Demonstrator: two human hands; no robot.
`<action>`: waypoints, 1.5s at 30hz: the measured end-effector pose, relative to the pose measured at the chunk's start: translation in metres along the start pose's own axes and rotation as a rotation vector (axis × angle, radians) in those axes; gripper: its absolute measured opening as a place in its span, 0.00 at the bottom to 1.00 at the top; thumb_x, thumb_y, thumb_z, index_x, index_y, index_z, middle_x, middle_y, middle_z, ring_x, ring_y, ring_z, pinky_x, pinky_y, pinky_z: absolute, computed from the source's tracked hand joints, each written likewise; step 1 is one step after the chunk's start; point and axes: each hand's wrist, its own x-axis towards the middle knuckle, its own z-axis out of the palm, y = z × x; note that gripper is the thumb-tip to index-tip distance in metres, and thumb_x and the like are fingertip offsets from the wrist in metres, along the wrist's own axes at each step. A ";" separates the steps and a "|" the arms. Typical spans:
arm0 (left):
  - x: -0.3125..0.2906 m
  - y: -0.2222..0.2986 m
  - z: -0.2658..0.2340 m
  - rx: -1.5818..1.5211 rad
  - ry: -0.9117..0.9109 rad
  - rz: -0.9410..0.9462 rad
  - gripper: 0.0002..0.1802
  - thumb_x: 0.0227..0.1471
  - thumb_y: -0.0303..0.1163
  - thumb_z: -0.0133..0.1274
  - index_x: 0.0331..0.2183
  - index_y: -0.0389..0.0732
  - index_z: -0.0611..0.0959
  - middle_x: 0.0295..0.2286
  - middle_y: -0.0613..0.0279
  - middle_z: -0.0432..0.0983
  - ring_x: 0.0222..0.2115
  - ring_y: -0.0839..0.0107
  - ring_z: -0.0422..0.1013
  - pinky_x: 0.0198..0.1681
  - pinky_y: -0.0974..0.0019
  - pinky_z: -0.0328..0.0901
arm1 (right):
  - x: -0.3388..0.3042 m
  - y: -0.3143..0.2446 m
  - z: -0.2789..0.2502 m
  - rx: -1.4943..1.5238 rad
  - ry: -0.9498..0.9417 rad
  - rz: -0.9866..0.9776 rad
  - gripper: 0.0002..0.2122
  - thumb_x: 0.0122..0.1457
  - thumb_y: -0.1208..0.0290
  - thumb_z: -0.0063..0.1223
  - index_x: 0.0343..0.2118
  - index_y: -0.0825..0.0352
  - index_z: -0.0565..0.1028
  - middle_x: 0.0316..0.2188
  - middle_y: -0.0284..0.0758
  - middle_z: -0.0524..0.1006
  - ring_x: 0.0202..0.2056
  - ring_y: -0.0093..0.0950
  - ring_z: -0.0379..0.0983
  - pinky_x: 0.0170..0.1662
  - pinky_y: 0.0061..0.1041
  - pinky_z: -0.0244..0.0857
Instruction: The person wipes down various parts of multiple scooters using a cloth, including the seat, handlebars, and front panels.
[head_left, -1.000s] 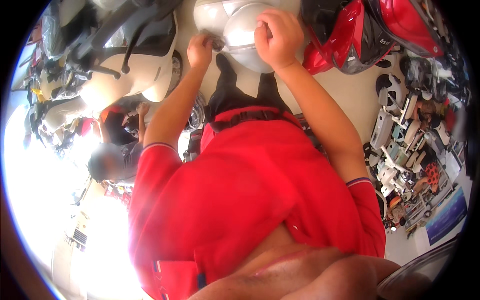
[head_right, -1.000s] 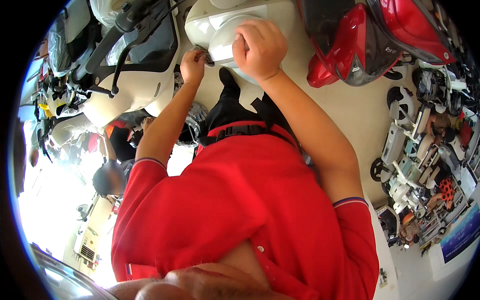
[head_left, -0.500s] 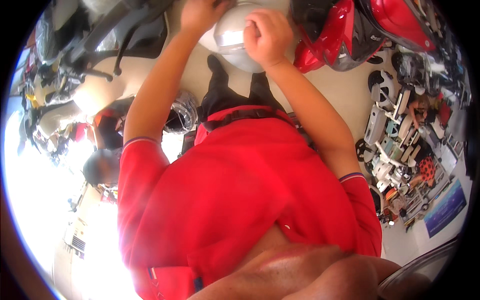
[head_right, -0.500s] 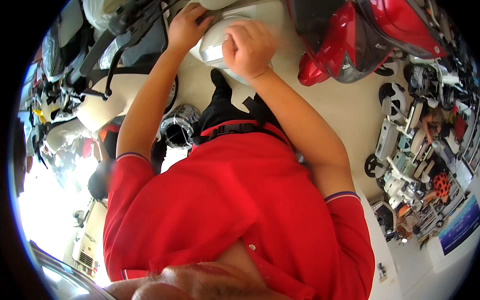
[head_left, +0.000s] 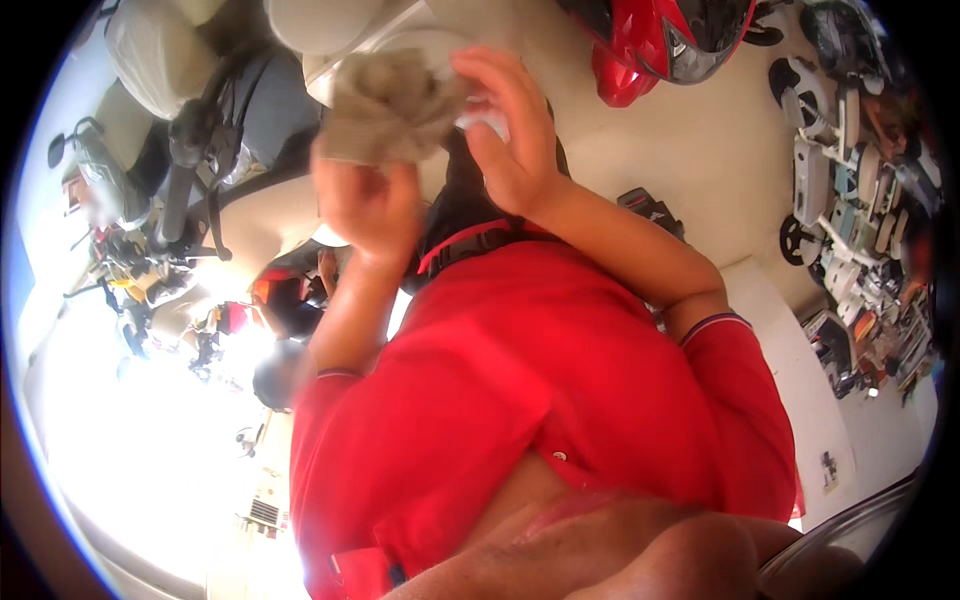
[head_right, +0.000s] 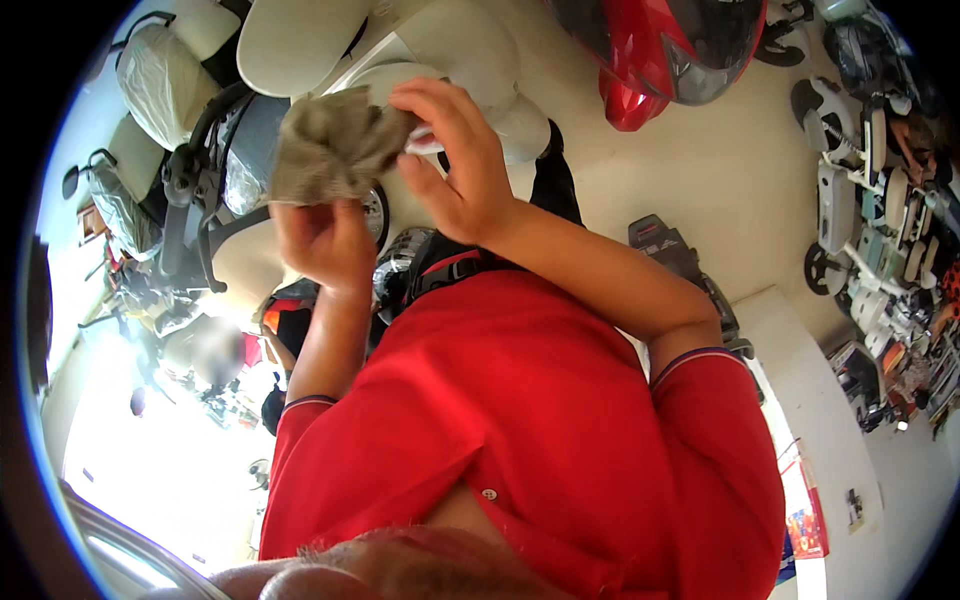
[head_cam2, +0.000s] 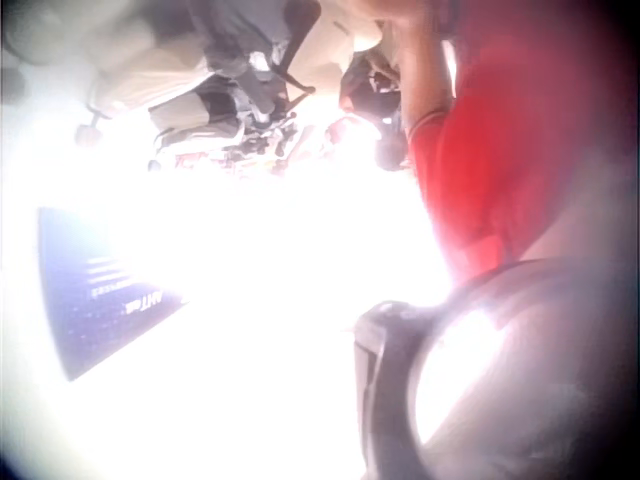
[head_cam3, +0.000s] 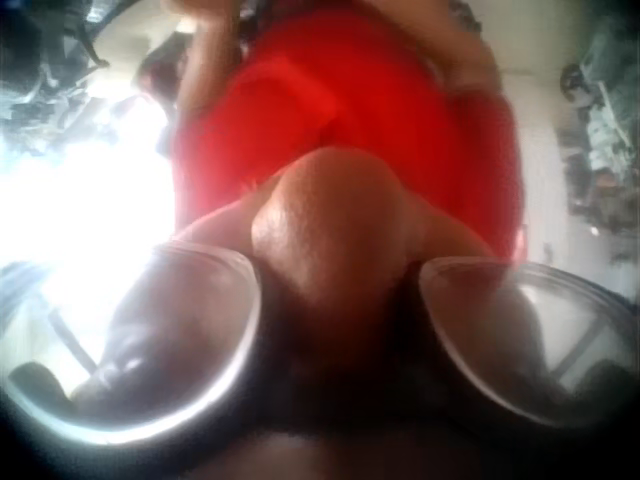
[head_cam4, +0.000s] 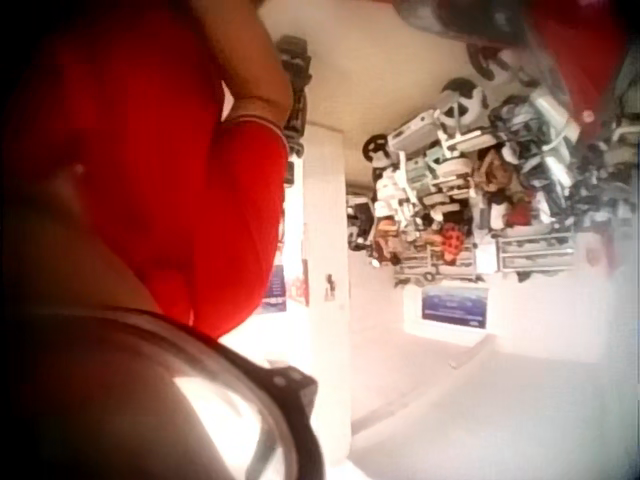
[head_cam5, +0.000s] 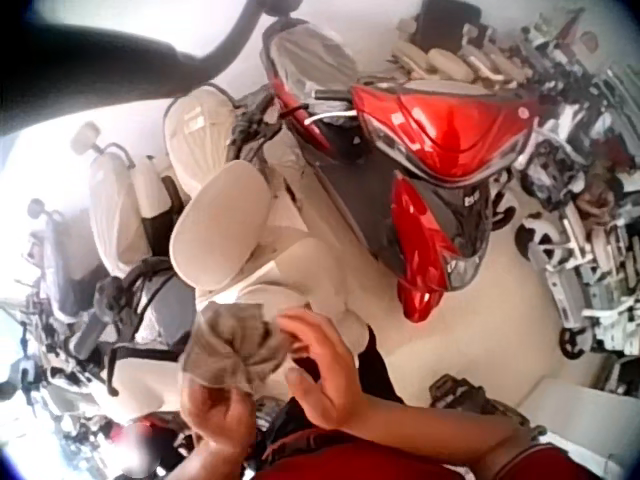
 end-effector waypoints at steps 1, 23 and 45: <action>-0.001 0.008 0.011 -0.011 0.005 -0.042 0.10 0.37 0.18 0.58 0.29 0.35 0.81 0.32 0.53 0.77 0.33 0.57 0.72 0.38 0.61 0.67 | -0.002 -0.003 -0.003 0.006 0.014 -0.006 0.19 0.55 0.70 0.54 0.50 0.69 0.69 0.45 0.40 0.71 0.38 0.30 0.71 0.39 0.25 0.67; 0.022 -0.037 0.034 0.333 -0.073 0.100 0.07 0.40 0.17 0.51 0.27 0.33 0.81 0.28 0.55 0.78 0.25 0.65 0.73 0.27 0.69 0.67 | 0.129 0.180 -0.021 -0.545 -0.203 0.397 0.16 0.59 0.60 0.48 0.45 0.63 0.76 0.51 0.44 0.72 0.52 0.41 0.67 0.53 0.36 0.62; 0.032 -0.031 0.034 0.344 -0.124 0.224 0.07 0.39 0.17 0.49 0.24 0.34 0.81 0.26 0.56 0.78 0.22 0.69 0.72 0.22 0.72 0.63 | -0.121 0.328 0.022 -0.167 0.191 1.530 0.13 0.54 0.70 0.51 0.41 0.70 0.73 0.29 0.46 0.77 0.27 0.41 0.75 0.34 0.42 0.70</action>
